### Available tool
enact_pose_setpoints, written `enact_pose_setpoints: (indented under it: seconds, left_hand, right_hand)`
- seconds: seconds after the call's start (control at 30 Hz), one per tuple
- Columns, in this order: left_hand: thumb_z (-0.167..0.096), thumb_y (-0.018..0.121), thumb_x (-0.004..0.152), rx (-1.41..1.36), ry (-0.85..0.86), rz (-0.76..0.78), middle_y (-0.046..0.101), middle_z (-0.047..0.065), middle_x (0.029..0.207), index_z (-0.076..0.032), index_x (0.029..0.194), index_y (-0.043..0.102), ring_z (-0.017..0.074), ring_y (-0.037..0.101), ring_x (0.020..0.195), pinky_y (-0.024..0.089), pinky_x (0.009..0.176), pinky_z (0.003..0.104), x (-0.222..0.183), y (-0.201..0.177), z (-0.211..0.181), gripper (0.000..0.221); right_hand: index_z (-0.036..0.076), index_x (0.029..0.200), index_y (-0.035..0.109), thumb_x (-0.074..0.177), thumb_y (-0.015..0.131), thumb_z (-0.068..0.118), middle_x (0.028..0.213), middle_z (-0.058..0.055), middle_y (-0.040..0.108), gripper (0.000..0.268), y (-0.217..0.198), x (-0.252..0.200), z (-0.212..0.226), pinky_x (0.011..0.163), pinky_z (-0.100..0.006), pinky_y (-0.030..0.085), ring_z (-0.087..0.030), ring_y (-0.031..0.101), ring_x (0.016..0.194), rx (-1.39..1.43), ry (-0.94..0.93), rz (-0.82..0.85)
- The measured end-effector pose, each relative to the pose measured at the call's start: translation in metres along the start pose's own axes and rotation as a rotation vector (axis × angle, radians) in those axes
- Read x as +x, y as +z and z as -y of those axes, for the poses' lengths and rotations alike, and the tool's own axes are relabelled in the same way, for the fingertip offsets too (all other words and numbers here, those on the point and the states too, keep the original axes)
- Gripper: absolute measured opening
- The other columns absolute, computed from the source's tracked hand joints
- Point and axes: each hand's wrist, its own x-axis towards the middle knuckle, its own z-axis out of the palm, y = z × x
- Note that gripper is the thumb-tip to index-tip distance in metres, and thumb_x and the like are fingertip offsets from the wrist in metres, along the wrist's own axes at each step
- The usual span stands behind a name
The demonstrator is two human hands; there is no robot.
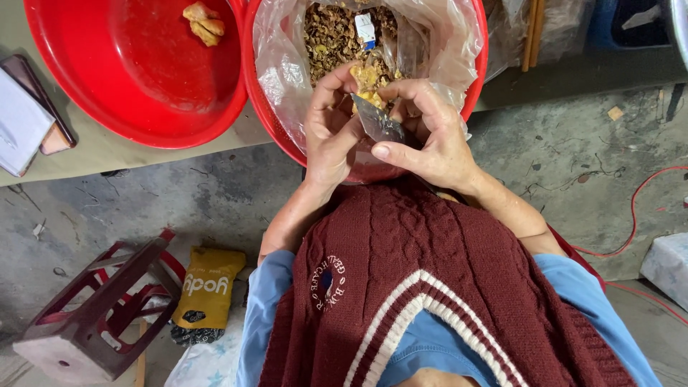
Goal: Sorting and cleaning dried ginger roots by hand and with a small knife
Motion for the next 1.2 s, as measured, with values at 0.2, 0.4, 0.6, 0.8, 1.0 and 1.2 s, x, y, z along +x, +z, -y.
enact_pose_setpoints:
  seconds: [0.2,0.4,0.6,0.8,1.0,1.2]
  left_hand:
    - [-0.007,0.074,0.099,0.08,0.015,0.041,0.059,0.0,0.137,-0.018,0.139,0.059,0.0184,0.056,0.129,0.053,0.111,0.046,-0.006,-0.004,0.011,0.044]
    - [-0.003,0.076,0.1,-0.037,-0.068,0.029,0.063,0.005,0.141,-0.012,0.144,0.058,0.0204,0.063,0.128,0.056,0.11,0.047,-0.001,-0.005,0.012,0.049]
    - [-0.003,0.075,0.1,-0.204,-0.121,0.027,0.055,0.002,0.12,-0.011,0.147,0.056,0.013,0.057,0.1,0.058,0.087,0.032,0.003,-0.007,0.008,0.052]
    - [-0.007,0.078,0.099,-0.133,-0.042,0.038,0.06,0.003,0.138,-0.01,0.147,0.057,0.0152,0.059,0.111,0.057,0.099,0.035,-0.002,-0.008,0.014,0.052]
    - [-0.022,0.089,0.087,0.019,-0.02,-0.025,0.05,0.003,0.107,-0.009,0.142,0.057,0.0152,0.056,0.106,0.051,0.102,0.037,-0.013,0.007,0.02,0.066]
    - [-0.011,0.08,0.099,-0.097,-0.073,0.026,0.063,0.005,0.135,-0.014,0.147,0.056,0.0203,0.065,0.119,0.059,0.104,0.042,-0.003,0.001,0.01,0.053]
  right_hand:
    - [0.004,0.121,0.052,0.091,0.072,0.048,0.115,-0.01,0.061,0.057,0.002,-0.001,-0.009,0.08,-0.032,0.052,-0.019,0.057,0.095,-0.023,-0.03,-0.019]
    - [0.002,0.123,0.053,0.092,0.072,0.047,0.113,-0.007,0.056,0.058,0.001,0.001,-0.006,0.081,-0.028,0.047,-0.014,0.051,0.092,0.003,-0.006,-0.024]
    - [0.002,0.135,0.053,0.093,0.072,0.044,0.124,-0.008,0.056,0.062,0.0,-0.002,-0.004,0.083,-0.028,0.048,-0.014,0.053,0.094,0.026,-0.011,0.006]
    - [0.0,0.131,0.053,0.091,0.076,0.04,0.122,-0.008,0.058,0.061,0.003,-0.002,-0.006,0.077,-0.024,0.049,-0.012,0.053,0.089,0.084,0.014,0.002]
    - [-0.001,0.115,0.063,0.086,0.09,0.031,0.083,-0.013,0.054,0.051,0.003,-0.005,-0.032,0.064,-0.03,0.049,-0.018,0.049,0.08,0.189,-0.016,-0.077]
    - [0.001,0.127,0.054,0.092,0.069,0.051,0.109,-0.009,0.057,0.063,0.001,0.0,-0.013,0.081,-0.032,0.05,-0.017,0.053,0.091,-0.046,-0.046,-0.031]
